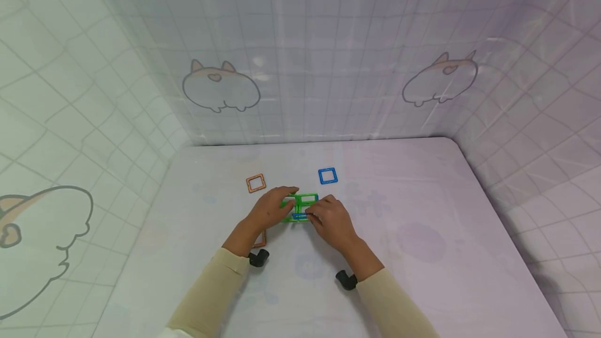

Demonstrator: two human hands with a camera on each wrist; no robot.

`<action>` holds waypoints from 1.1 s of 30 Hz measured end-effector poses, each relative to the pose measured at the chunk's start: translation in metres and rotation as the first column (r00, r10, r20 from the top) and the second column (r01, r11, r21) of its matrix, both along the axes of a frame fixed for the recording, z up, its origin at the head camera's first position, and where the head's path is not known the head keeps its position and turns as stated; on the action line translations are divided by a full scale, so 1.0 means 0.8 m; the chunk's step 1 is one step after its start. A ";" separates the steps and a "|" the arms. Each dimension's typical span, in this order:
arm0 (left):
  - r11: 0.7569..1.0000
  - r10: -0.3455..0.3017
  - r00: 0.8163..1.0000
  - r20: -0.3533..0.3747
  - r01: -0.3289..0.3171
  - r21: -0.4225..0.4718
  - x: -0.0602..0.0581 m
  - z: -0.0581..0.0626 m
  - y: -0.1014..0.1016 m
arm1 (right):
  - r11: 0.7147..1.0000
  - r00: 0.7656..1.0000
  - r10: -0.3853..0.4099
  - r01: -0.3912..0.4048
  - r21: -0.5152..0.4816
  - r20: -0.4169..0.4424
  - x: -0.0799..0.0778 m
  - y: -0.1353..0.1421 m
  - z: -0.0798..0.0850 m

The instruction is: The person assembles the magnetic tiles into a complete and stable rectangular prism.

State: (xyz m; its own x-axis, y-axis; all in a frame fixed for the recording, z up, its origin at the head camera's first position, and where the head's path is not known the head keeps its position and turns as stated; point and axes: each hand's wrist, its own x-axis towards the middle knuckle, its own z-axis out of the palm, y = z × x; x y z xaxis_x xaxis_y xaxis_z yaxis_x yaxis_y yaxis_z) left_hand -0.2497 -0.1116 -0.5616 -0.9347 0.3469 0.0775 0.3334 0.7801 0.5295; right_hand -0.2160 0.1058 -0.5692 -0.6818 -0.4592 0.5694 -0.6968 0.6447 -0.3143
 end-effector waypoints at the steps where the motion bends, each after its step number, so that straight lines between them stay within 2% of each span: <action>1: 1.000 -0.001 1.000 0.001 0.001 0.003 0.000 0.000 0.000 | 1.000 1.000 -0.003 0.003 0.000 -0.003 -0.001 0.000 -0.001; 8: 0.998 -0.004 1.000 0.003 0.004 -0.065 -0.004 0.002 0.002 | 0.999 0.999 -0.035 0.035 0.000 -0.014 -0.005 0.000 -0.009; 14: 0.998 -0.028 0.999 -0.017 0.027 -0.064 -0.007 0.006 0.003 | 0.998 0.998 -0.064 0.064 0.019 0.025 -0.006 0.000 -0.015; 24: 0.998 0.012 1.000 -0.022 -0.013 -0.069 -0.011 0.002 0.007 | 0.998 0.997 -0.067 0.067 0.001 0.046 -0.008 0.001 -0.021; 33: 0.997 0.029 0.999 -0.029 -0.031 -0.072 -0.010 0.002 0.011 | 0.996 0.983 -0.087 0.088 0.004 0.163 -0.006 0.002 -0.022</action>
State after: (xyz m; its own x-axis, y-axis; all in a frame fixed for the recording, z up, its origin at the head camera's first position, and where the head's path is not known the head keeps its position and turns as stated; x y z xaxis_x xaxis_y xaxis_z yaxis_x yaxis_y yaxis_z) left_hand -0.2576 -0.1028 -0.5599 -0.9426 0.3243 0.0793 0.3230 0.8261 0.4618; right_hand -0.2204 0.1078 -0.5868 -0.8029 -0.3922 0.4490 -0.5772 0.6999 -0.4208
